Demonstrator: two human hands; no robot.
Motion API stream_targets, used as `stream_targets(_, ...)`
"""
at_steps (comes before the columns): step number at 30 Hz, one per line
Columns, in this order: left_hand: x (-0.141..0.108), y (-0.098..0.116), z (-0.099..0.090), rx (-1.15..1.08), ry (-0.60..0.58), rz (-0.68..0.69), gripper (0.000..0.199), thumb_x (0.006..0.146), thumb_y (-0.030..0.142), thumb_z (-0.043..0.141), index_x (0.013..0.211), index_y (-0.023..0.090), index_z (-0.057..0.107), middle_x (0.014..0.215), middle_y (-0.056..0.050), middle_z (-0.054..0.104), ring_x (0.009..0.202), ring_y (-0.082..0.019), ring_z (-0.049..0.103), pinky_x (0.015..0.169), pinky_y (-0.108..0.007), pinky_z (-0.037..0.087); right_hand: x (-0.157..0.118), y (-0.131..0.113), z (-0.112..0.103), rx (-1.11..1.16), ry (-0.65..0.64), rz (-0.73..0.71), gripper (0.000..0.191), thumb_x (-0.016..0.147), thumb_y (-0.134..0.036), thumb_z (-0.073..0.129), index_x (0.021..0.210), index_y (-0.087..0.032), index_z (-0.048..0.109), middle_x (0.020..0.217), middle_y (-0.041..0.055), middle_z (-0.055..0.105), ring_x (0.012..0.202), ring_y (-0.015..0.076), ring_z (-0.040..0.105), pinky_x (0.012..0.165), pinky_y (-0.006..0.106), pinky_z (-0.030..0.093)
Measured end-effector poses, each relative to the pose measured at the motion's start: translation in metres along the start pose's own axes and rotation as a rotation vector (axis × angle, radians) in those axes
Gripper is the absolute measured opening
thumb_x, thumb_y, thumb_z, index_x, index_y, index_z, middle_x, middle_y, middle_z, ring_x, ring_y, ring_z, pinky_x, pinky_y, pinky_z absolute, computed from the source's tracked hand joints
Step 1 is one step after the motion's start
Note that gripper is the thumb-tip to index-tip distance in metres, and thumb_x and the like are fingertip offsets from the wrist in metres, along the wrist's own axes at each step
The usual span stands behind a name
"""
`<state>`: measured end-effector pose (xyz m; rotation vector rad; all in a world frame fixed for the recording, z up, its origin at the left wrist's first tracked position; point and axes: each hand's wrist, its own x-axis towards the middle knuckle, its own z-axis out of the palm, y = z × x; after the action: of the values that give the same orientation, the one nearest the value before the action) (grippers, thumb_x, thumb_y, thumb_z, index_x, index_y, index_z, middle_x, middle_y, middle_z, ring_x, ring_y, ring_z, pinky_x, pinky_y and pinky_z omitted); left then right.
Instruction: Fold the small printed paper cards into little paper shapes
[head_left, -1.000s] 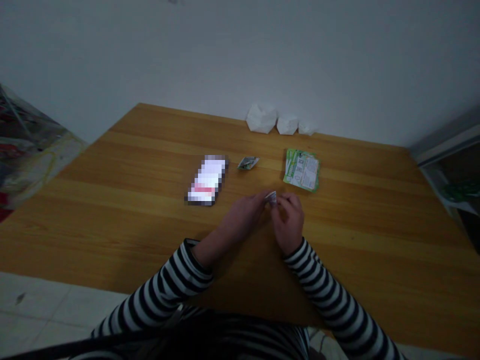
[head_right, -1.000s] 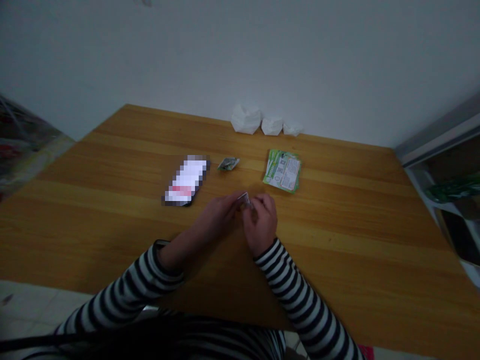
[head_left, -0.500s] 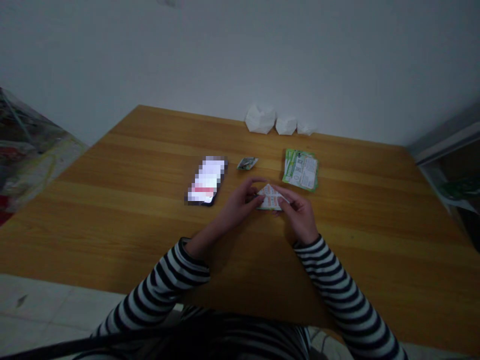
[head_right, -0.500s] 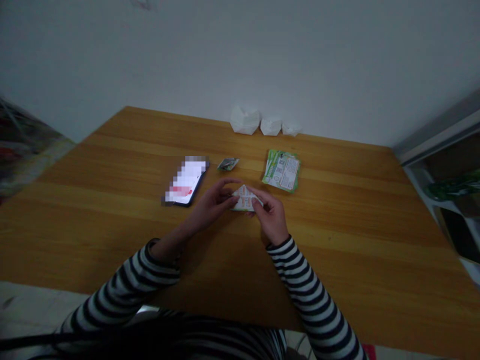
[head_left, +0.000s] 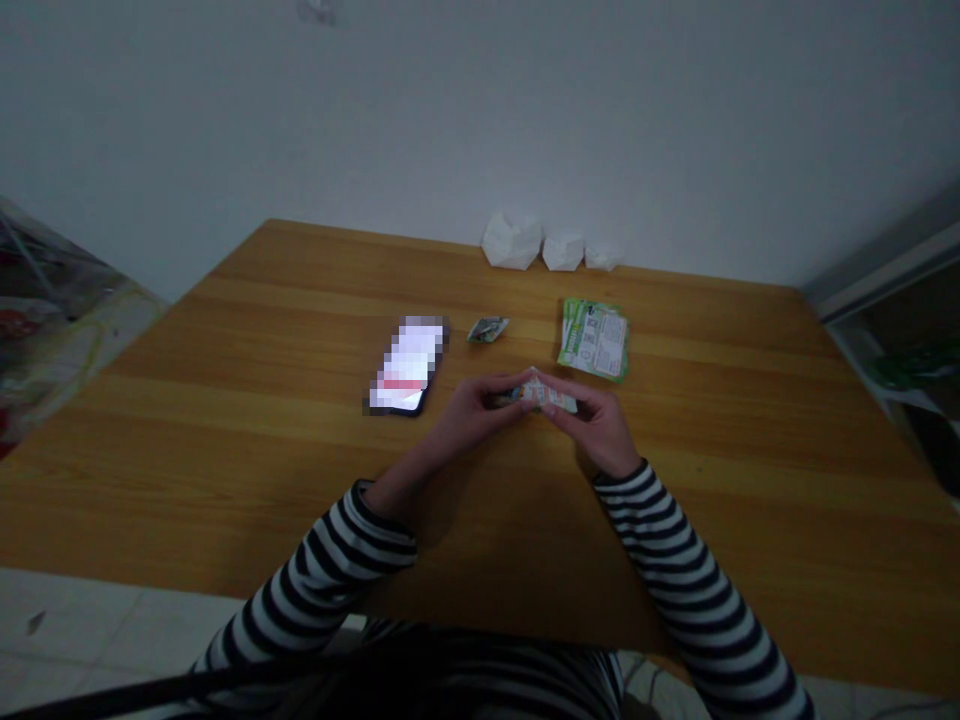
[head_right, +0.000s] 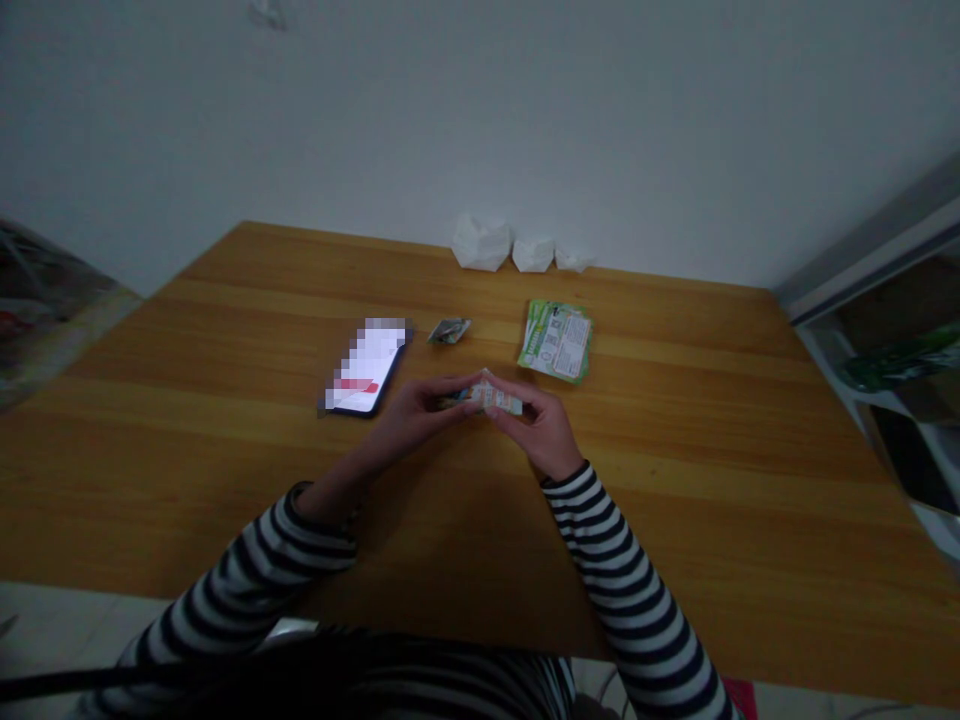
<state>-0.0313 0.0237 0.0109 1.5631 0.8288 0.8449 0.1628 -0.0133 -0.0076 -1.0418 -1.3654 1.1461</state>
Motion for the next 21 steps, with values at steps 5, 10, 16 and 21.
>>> stream_targets(5,0.0,-0.007,0.004,-0.024,0.108,-0.016,0.033,0.084,0.035,0.07,0.112,0.018,0.073,0.12,-0.009,0.071,0.108,-0.023,0.069,0.097,-0.039,0.054,-0.001,0.005,0.006,-0.075,0.024,-0.031,0.037,0.08,-0.034,0.075,0.117,-0.026,0.072,0.122,0.0075,0.072,0.111,0.0241,0.067,0.1,0.045,0.051)
stream_targets(10,-0.002,-0.006,0.006,-0.032,0.183,-0.045,0.028,0.081,0.037,0.072,0.102,0.018,0.077,0.106,-0.008,0.077,0.096,-0.023,0.072,0.085,-0.035,0.057,-0.001,0.008,0.004,-0.153,0.17,-0.076,0.018,0.077,-0.03,0.078,0.093,-0.022,0.079,0.092,0.0058,0.079,0.082,0.0206,0.072,0.077,0.035,0.057)
stream_targets(16,0.0,-0.009,0.011,-0.142,0.232,-0.124,0.026,0.076,0.035,0.077,0.093,0.015,0.078,0.094,-0.008,0.078,0.08,-0.018,0.071,0.074,-0.029,0.056,-0.001,0.006,0.016,0.005,0.307,-0.004,0.014,0.077,-0.031,0.077,0.073,-0.019,0.072,0.067,-0.0004,0.071,0.057,0.0123,0.063,0.056,0.025,0.052)
stream_targets(21,0.002,-0.015,0.016,-0.307,0.285,-0.134,0.04,0.069,0.029,0.083,0.101,0.015,0.066,0.084,-0.005,0.076,0.067,-0.013,0.068,0.063,-0.023,0.054,-0.003,0.007,0.026,0.108,0.299,0.049,0.024,0.084,-0.032,0.069,0.106,-0.024,0.064,0.063,-0.0046,0.065,0.051,0.0119,0.058,0.049,0.024,0.052)
